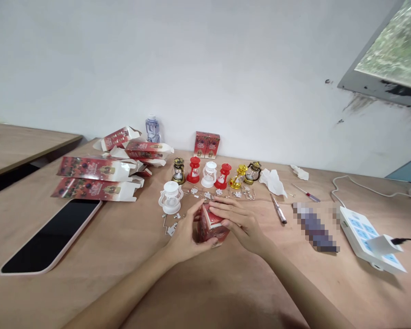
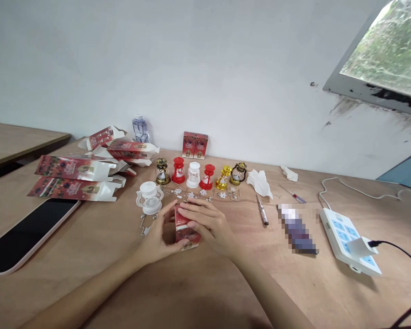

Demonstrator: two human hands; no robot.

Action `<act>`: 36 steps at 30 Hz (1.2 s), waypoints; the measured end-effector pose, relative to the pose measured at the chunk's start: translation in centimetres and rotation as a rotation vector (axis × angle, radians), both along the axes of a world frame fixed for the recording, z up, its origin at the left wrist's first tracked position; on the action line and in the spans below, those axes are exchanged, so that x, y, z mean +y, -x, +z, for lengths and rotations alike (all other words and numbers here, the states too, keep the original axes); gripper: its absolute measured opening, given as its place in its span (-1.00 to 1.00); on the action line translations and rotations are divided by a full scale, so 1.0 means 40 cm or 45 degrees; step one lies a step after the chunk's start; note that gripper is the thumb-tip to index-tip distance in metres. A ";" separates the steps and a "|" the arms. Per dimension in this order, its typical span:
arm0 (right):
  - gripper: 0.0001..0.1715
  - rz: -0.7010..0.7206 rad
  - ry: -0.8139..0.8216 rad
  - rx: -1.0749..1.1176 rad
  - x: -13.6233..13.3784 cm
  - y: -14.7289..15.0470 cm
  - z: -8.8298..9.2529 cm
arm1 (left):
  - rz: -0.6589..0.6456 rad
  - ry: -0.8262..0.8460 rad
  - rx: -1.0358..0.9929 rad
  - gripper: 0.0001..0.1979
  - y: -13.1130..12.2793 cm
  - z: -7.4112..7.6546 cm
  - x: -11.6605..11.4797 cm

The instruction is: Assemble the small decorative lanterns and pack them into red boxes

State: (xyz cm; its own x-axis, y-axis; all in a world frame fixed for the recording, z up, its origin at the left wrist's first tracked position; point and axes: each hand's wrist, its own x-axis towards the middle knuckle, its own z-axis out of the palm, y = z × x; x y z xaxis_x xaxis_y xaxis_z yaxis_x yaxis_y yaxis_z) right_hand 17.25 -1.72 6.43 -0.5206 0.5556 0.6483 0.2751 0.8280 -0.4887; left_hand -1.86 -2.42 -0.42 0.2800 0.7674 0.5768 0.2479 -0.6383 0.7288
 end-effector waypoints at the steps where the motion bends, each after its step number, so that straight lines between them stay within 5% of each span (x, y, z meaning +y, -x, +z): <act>1: -0.59 -0.001 -0.008 0.002 0.002 0.003 0.001 | -0.003 0.011 -0.008 -0.08 0.000 0.001 0.000; 16: -0.53 -0.061 -0.240 -0.437 -0.007 -0.039 -0.011 | 0.034 0.071 0.031 -0.05 -0.003 -0.001 -0.005; 19: -0.51 -0.089 -0.163 -0.470 -0.006 -0.059 0.029 | -0.064 0.178 0.084 -0.01 -0.002 0.001 -0.005; 22: -0.39 -0.150 -0.079 -0.304 0.015 -0.116 0.123 | -0.106 0.165 0.230 -0.08 -0.002 0.000 -0.004; 26: -0.17 -0.371 -0.213 0.089 0.125 -0.202 0.267 | -0.092 0.069 0.399 -0.39 -0.007 0.002 -0.001; 29: -0.18 -0.570 -0.271 0.017 0.272 -0.220 0.313 | -0.121 0.023 0.605 -0.60 -0.011 0.005 0.002; 32: -0.16 -0.851 -0.139 -0.168 0.423 -0.192 0.289 | -0.198 -0.064 0.777 -0.72 -0.012 0.006 0.004; 36: -0.21 -1.106 0.309 -0.417 0.558 -0.130 0.213 | -0.219 -0.087 0.814 -0.73 -0.011 0.006 0.004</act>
State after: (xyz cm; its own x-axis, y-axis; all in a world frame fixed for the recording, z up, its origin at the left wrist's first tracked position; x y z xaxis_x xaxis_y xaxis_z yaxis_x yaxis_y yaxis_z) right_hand 22.43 20.60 14.94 0.0017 0.9328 0.3605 0.8987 0.1567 -0.4097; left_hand -1.42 -2.28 -0.18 0.6985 0.6488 0.3020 0.5084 -0.7469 0.4286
